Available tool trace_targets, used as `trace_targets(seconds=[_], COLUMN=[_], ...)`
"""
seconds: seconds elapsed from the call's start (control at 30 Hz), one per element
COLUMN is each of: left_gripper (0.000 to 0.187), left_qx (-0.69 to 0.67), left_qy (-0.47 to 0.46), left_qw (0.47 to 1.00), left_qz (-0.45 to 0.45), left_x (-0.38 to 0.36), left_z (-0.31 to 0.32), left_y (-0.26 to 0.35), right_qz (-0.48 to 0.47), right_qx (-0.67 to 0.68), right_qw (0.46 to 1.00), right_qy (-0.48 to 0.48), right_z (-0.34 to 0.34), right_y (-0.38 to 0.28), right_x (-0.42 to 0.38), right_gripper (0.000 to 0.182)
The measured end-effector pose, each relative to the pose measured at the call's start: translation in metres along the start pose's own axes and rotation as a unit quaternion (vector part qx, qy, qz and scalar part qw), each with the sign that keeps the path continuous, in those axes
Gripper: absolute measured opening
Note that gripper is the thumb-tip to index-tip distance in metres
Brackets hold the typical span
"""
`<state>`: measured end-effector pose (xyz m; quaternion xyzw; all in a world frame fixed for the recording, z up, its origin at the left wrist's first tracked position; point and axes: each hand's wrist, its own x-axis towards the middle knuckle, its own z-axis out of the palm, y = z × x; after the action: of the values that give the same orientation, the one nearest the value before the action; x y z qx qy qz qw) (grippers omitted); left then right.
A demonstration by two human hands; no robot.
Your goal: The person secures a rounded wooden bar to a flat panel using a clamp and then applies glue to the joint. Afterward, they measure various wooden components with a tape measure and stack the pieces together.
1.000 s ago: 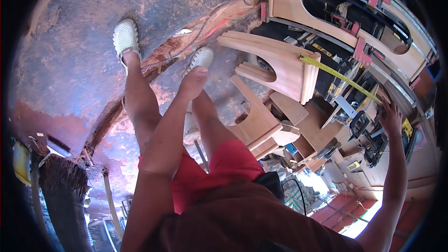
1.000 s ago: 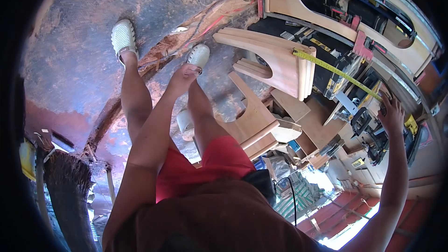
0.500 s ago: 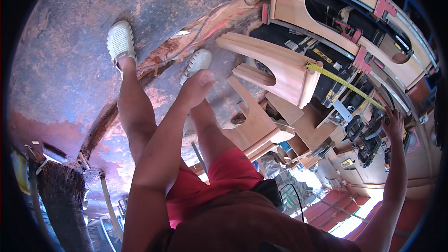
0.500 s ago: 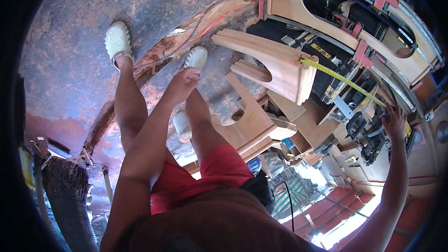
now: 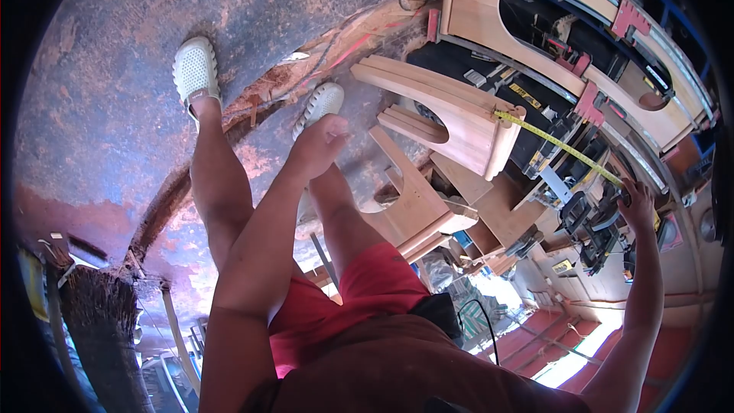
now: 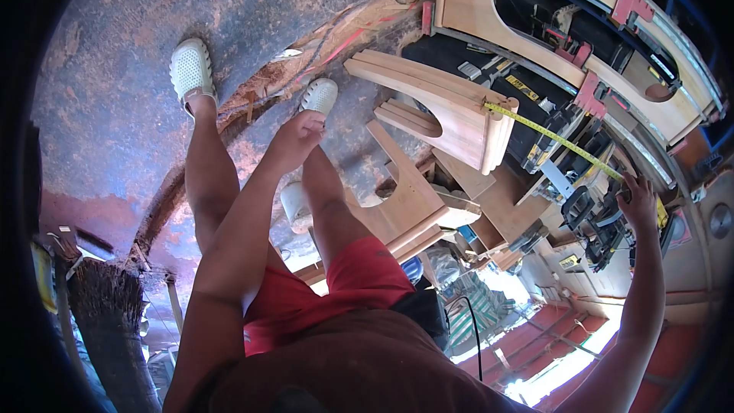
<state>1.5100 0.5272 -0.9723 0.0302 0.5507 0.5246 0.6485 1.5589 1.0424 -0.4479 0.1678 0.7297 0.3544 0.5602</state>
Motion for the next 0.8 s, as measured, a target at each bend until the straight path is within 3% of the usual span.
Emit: trace_targets(seconds=[0.8], left_gripper=[0.034], left_qx=[-0.011], left_qy=[-0.002], left_qw=[1.000], left_qz=[0.003], left_x=[0.006], left_z=[0.005], left_y=[-0.002], right_qz=[-0.014], right_qx=[0.012], right_qw=[1.000], right_qy=[-0.021], right_z=[-0.003], right_y=[0.010], right_x=[-0.007], right_gripper=[0.061])
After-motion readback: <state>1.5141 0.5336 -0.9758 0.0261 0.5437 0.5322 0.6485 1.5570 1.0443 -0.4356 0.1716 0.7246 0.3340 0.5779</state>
